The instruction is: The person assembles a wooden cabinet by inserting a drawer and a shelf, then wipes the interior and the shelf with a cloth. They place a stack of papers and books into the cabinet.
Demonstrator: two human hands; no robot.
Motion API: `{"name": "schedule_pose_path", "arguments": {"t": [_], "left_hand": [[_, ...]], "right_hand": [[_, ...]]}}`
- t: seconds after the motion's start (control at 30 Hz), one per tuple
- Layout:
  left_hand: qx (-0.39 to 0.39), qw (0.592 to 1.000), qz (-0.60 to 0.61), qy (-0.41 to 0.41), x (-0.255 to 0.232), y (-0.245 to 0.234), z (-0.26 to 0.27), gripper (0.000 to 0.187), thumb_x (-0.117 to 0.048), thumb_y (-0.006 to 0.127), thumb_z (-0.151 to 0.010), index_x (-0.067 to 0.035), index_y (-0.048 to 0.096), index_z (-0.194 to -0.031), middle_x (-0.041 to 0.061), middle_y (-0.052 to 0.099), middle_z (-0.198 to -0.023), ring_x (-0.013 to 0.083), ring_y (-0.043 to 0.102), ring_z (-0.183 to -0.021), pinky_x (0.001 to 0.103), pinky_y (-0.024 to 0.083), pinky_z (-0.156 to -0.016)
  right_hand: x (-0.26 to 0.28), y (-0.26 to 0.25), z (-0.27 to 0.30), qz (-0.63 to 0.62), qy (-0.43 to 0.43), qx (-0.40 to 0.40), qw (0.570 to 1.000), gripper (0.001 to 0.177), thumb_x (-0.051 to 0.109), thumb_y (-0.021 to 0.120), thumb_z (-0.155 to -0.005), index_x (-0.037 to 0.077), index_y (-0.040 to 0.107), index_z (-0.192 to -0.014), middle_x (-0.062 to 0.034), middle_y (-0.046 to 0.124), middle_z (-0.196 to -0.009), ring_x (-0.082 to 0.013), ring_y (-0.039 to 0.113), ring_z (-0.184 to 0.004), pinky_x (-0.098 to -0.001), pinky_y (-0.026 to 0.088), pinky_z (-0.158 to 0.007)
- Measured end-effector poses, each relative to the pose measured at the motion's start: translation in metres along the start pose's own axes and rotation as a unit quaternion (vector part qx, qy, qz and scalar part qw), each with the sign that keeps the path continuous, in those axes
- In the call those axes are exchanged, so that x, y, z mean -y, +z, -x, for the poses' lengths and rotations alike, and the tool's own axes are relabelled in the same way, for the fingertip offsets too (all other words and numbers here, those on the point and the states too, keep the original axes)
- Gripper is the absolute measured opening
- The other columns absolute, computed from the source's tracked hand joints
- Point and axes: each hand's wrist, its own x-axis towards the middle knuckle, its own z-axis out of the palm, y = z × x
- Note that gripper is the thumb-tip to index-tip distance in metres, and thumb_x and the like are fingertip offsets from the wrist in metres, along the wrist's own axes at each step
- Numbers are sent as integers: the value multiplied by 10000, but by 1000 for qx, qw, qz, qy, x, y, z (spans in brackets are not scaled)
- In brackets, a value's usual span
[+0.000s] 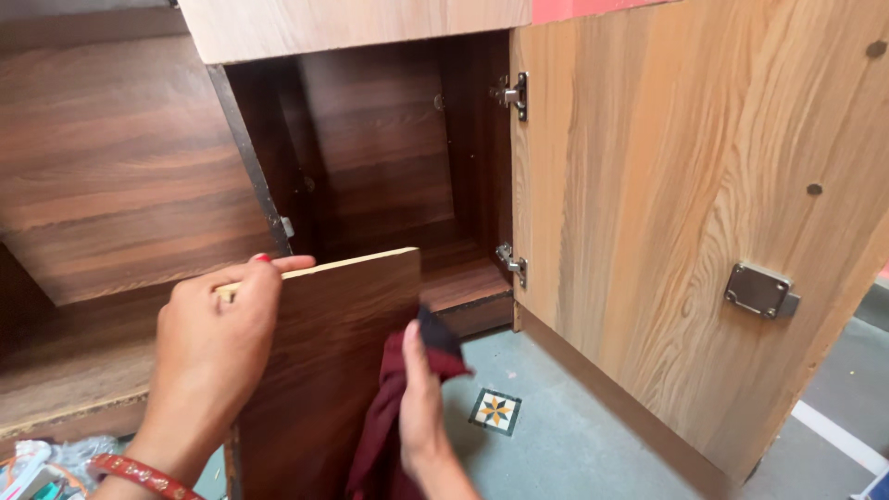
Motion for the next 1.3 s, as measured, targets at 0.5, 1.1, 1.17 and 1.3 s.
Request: {"name": "schedule_pose_path", "arguments": {"t": [0.5,1.1,1.17,1.3], "left_hand": [[16,995,98,-14,64,-26,-30,410,-285,466,-1011,-117,812,-1153,-92,560,-547,14,440,-512,240,409,-504],[226,905,192,-306,42,-34,-39,240,-178,606,-936,-3,569,-1097,199,673,-1058,336,682,-975,555,607,-852],[250,907,131,-313,36,-39,-37,258,-181,589,-939,-4,529,-1117,231,641,-1071,375,679,-939,585,635,-811],[251,914,133,-289,32,-57,-22,255,-154,587,-901,-19,543,-1112,230,662,-1034,379,711,-864,522,653,-716]], "right_hand": [[-55,-73,-5,218,217,76,948,921,701,389,-928,33,343,-1561,-114,373,-1656,-205,334,-1539,-337,276,-1226],[144,25,17,706,96,428,556,1480,970,618,-525,6,282,-1596,-276,621,-1376,-361,587,-1293,-388,451,-1056],[135,55,55,695,89,436,565,1540,912,656,-527,-38,130,-1619,-329,590,-1352,-396,603,-1274,-393,492,-1041],[136,82,123,713,25,338,614,1253,550,739,-637,-52,201,-1596,-325,694,-1109,-413,713,-1048,-408,575,-937]]}}
